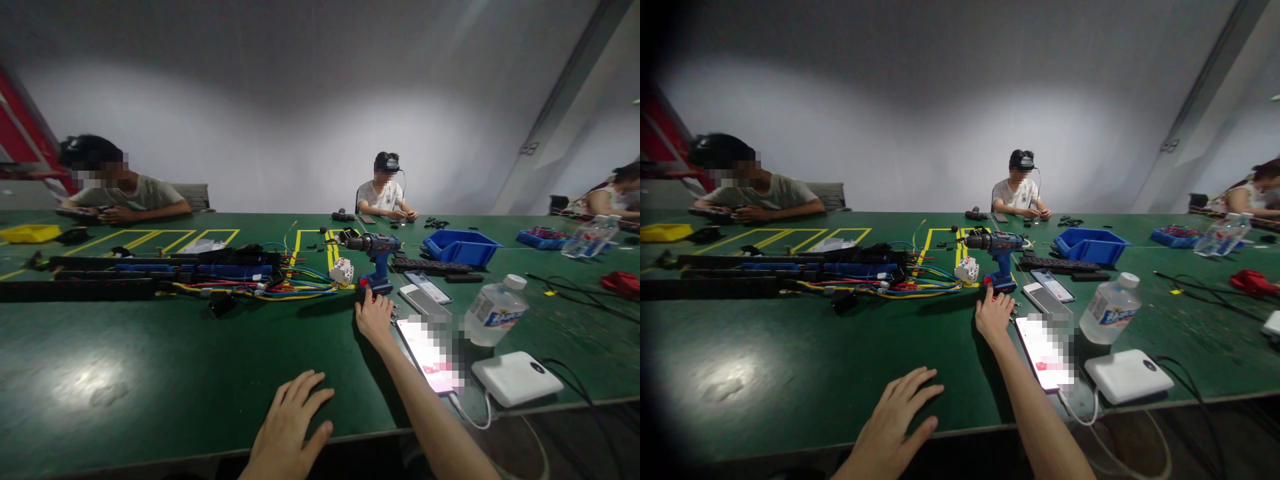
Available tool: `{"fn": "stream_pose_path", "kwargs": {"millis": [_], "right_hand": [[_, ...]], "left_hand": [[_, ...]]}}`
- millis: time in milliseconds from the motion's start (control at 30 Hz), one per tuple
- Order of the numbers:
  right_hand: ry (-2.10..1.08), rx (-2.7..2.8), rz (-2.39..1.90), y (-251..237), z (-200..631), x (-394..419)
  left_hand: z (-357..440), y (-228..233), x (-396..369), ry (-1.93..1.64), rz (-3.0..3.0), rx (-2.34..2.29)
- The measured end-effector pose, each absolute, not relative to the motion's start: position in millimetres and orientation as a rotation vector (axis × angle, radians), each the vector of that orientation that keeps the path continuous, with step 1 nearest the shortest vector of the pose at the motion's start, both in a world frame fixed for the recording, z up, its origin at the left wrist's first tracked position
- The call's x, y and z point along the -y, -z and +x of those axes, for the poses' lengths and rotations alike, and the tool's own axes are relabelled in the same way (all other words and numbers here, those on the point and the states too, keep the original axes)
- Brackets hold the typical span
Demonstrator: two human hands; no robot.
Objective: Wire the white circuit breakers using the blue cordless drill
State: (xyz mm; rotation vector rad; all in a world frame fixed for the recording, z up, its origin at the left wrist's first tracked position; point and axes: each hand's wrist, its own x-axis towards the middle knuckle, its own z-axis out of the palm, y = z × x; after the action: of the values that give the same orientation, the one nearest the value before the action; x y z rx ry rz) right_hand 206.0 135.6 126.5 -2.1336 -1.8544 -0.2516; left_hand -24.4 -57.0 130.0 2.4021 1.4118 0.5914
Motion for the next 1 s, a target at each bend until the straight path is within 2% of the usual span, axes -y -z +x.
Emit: {"fn": "stream_pose_path", "kwargs": {"millis": [500,733,1000], "right_hand": [[0.049,1.976,-1.864,-137.8,225.6,-145.1],[0.112,1.919,-1.888,-154.1,222.8,-140.4],[0.081,2.109,-1.906,-143.0,182.2,-116.1]], "left_hand": [[-24.6,-134.4,60.3,-0.591,2.38,-1.409],[-23.1,-135.0,59.5,-0.558,2.341,-1.438],[-23.2,-131.3,60.0,-0.552,2.346,-1.437]]}}
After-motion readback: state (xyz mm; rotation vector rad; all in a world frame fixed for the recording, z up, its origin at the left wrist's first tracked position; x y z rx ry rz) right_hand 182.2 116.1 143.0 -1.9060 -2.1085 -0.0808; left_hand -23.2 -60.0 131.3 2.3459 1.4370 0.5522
